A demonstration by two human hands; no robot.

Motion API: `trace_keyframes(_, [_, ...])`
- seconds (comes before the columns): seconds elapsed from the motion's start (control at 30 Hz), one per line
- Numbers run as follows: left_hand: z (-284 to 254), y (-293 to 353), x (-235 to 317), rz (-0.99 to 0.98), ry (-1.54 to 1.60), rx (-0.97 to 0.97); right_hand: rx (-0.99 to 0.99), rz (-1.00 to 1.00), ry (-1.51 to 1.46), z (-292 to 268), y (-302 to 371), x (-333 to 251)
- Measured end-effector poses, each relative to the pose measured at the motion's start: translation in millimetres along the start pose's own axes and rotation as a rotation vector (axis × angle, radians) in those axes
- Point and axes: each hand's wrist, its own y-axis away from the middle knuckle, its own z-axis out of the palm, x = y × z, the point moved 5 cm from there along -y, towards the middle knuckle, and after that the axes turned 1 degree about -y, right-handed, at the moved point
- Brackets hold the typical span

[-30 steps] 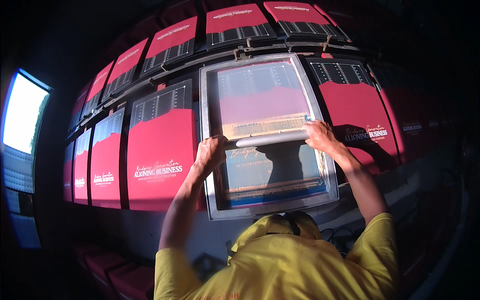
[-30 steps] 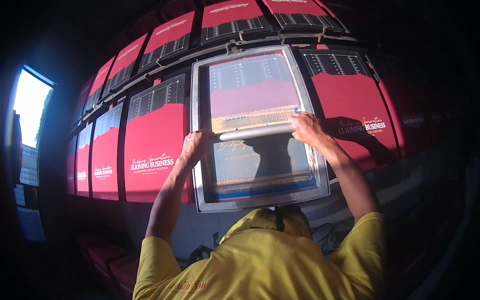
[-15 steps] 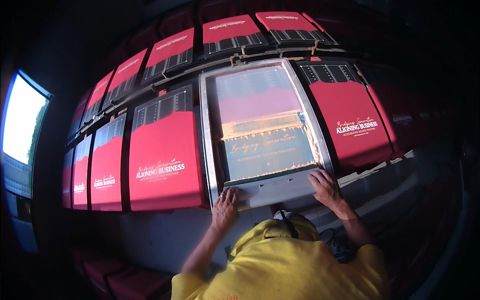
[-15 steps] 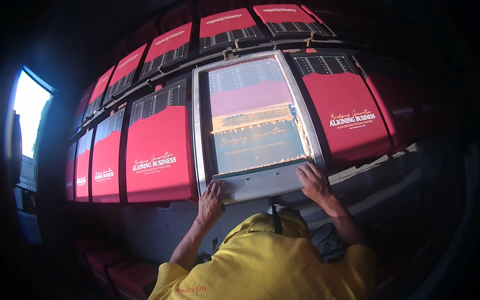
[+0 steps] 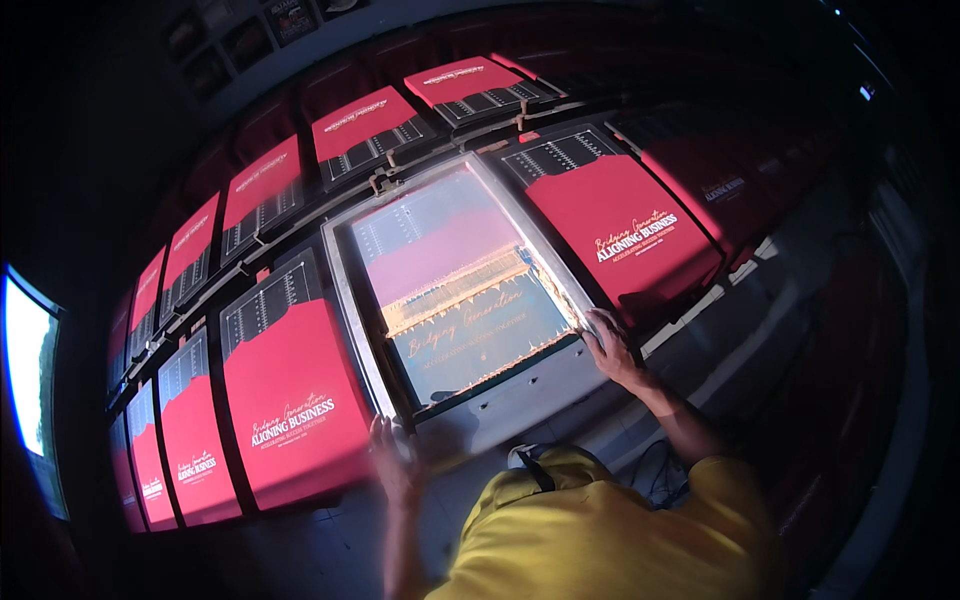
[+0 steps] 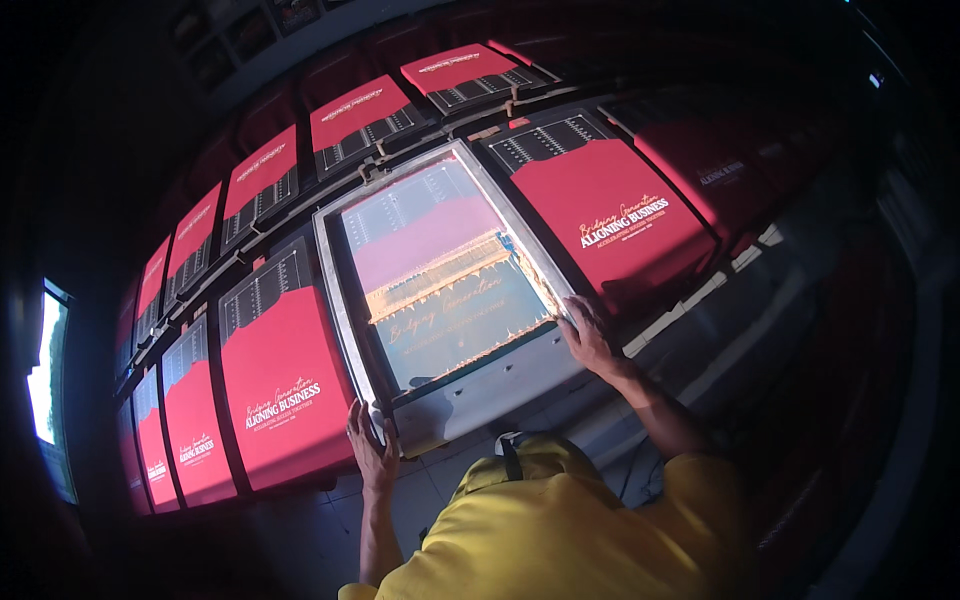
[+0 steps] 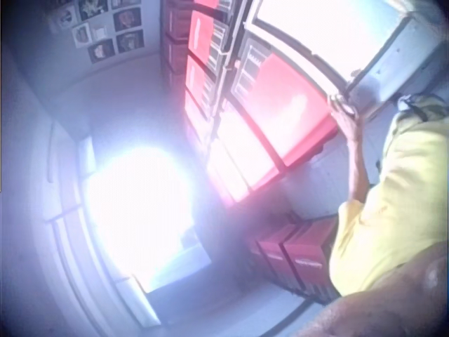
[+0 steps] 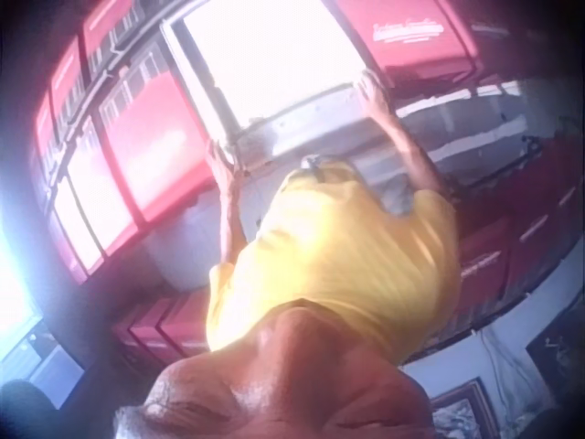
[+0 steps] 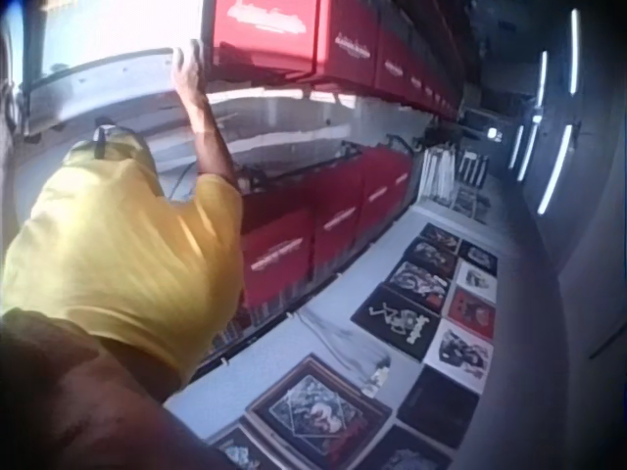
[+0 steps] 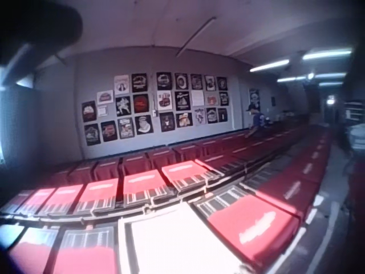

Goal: The person performs screen printing by moving a screen frame over t-shirts on a long table, applying ink with a squeegee, and lifting the frame to advance to the next shirt.

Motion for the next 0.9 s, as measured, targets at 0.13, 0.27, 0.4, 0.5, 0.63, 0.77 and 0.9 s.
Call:
trace_keyframes(0.13, [20, -13, -55, -0.384, 0.134, -0.306, 0.14, 0.34, -0.037, 33, 3, 71])
trace_keyframes(0.27, [44, -10, -92, -0.376, 0.287, -0.102, 0.222, 0.409, 0.031, 58, 1, 73])
trace_keyframes(0.4, [35, -14, -78, -0.574, 0.56, -0.136, 0.148, 0.581, 0.089, 53, 10, 88])
trace_keyframes(0.5, [40, -12, -89, -0.433, 0.472, -0.074, 0.086, 0.633, 0.105, 56, 3, 89])
trace_keyframes(0.63, [33, -11, -78, -0.569, 0.644, -0.002, 0.135, 0.538, -0.011, 49, 7, 103])
trace_keyframes(0.77, [3, -8, -71, -0.616, 0.817, 0.118, 0.118, 0.45, -0.04, 34, 4, 73])
trace_keyframes(0.9, [-39, 4, -101, -0.641, 0.816, 0.166, 0.104, 0.52, -0.17, 51, 14, 33])
